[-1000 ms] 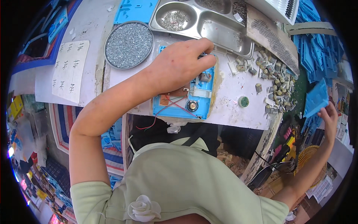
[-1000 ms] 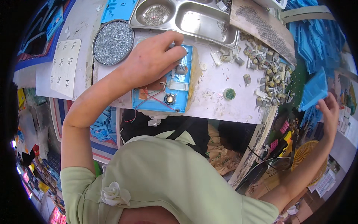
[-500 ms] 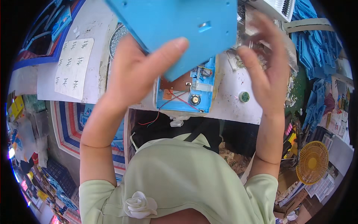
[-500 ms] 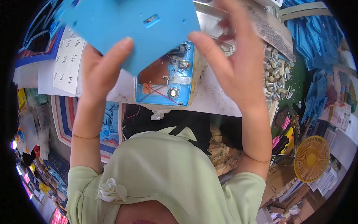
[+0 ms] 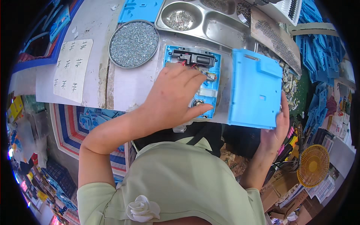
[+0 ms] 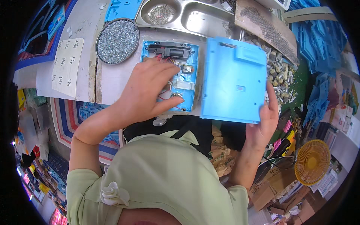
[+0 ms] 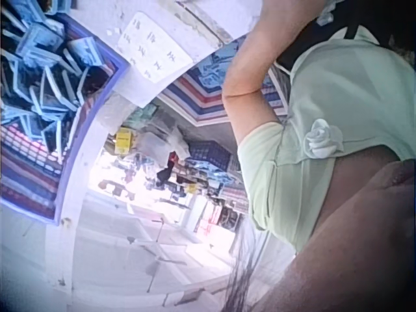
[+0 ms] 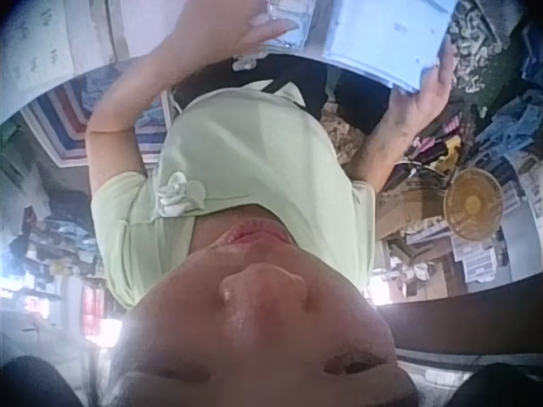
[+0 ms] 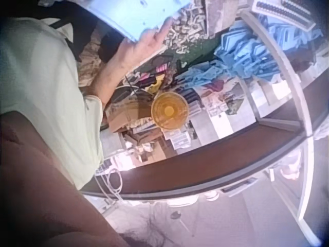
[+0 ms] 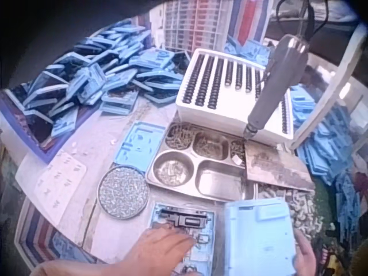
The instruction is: Assembling components, soldering wires, and securing the casing of a blue electronic device.
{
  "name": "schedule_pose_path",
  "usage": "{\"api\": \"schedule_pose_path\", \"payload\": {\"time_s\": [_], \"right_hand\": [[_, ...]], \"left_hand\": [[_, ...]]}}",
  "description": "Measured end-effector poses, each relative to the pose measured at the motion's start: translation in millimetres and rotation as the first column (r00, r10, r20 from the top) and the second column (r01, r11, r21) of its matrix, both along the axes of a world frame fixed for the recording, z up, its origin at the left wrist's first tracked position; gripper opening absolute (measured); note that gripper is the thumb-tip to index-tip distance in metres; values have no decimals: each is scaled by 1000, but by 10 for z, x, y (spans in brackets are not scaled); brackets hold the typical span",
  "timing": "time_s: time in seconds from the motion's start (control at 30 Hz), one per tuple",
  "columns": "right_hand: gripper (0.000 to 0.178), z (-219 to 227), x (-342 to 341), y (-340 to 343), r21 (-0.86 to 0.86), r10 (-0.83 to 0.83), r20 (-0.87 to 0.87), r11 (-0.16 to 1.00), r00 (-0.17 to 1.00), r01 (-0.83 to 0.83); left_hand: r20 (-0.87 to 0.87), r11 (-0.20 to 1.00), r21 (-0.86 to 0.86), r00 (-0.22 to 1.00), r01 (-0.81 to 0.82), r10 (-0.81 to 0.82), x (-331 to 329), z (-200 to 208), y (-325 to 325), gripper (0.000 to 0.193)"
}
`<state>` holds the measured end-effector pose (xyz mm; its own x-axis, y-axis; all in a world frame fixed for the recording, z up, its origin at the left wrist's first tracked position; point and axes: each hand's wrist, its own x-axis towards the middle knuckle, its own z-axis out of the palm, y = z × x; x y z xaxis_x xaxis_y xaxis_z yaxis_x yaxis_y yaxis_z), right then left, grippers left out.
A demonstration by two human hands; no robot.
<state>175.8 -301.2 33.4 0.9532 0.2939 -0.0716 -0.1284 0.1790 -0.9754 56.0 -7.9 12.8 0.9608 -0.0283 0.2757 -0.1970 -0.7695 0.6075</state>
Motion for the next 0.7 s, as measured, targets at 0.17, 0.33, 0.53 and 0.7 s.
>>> {"api": "schedule_pose_path", "payload": {"time_s": [0.17, 0.33, 0.53, 0.7], "right_hand": [[73, -54, -31, -228, 26, -23, -16, 999, 1000, 23], [73, -128, 5, -312, 30, 6, -16, 1000, 1000, -5], [76, -254, 28, -361, 21, 57, -57, 998, 997, -56], [76, -294, 5, -299, 54, 58, -57, 997, 997, -55]], "left_hand": [[15, 995, 94, 1000, -24, 22, 62, -154, -155, 68], [-55, 985, 168, 998, -25, 34, 115, -158, -237, 72], [-60, 966, 257, 998, -12, 28, 104, -188, -277, 75], [-50, 957, 291, 999, -3, 18, 95, -177, -302, 75]]}}
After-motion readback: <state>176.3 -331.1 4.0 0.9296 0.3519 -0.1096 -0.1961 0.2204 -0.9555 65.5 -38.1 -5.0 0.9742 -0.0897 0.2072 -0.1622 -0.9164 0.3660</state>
